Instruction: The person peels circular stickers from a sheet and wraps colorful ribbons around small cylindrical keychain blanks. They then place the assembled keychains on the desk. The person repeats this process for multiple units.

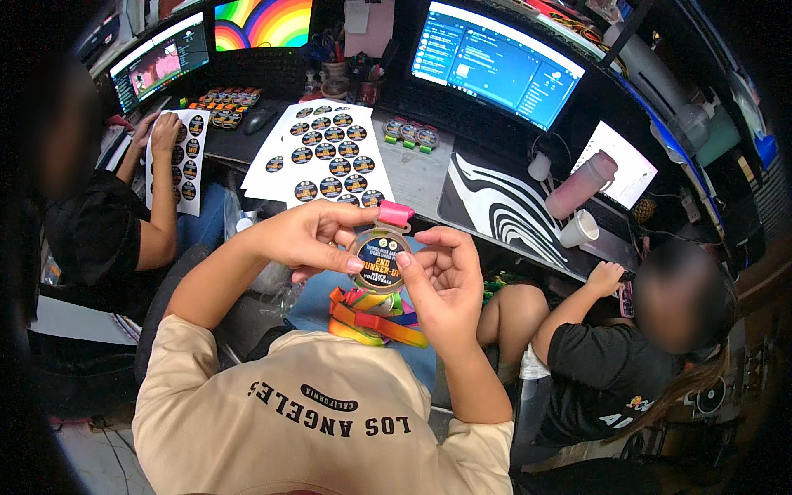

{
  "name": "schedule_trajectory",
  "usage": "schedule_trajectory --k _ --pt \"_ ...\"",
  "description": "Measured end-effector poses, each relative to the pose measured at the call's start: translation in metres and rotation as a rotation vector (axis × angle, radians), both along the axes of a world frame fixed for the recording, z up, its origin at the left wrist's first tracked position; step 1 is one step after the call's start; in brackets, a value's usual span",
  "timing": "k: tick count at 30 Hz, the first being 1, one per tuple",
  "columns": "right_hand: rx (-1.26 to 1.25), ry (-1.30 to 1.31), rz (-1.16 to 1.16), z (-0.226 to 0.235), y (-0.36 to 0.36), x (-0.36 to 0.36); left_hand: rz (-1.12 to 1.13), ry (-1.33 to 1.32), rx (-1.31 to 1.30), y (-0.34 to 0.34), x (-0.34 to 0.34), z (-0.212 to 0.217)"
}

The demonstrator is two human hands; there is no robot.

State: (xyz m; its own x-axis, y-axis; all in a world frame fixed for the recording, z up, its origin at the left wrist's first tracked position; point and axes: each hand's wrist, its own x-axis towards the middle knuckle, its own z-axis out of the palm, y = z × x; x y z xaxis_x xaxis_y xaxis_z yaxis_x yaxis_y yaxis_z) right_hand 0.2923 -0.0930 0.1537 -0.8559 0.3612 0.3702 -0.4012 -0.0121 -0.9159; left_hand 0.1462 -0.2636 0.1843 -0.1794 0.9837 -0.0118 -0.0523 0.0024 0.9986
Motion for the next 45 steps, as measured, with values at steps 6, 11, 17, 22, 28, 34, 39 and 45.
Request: schedule_trajectory --k 6,11,17,22,28,34,39,45 --pt "-0.016 -0.057 -0.049 -0.014 0.016 -0.019 0.019 -0.025 -0.025 0.018 -0.016 -0.025" --pt "-0.12 -0.098 0.015 -0.037 0.04 -0.042 0.008 -0.106 -0.057 0.041 -0.043 -0.051" --pt "-0.364 -0.329 0.127 -0.06 0.082 -0.074 -0.023 -0.108 -0.092 0.075 -0.075 -0.075" --pt "-0.455 -0.344 0.148 -0.067 0.108 -0.105 -0.035 -0.172 -0.082 0.103 -0.102 -0.094" --pt "-0.452 -0.383 0.168 -0.074 0.135 -0.131 -0.029 -0.256 -0.08 0.13 -0.127 -0.108" --pt "-0.352 -0.411 0.041 -0.09 0.164 -0.167 0.225 -0.245 -0.196 0.143 -0.148 -0.114" --pt "-0.278 -0.49 -0.127 -0.102 0.223 -0.227 0.61 0.432 -0.033 0.164 -0.14 -0.136" --pt "-0.345 -0.545 -0.069 -0.127 0.269 -0.294 0.79 0.932 -0.239 0.229 -0.109 -0.163"
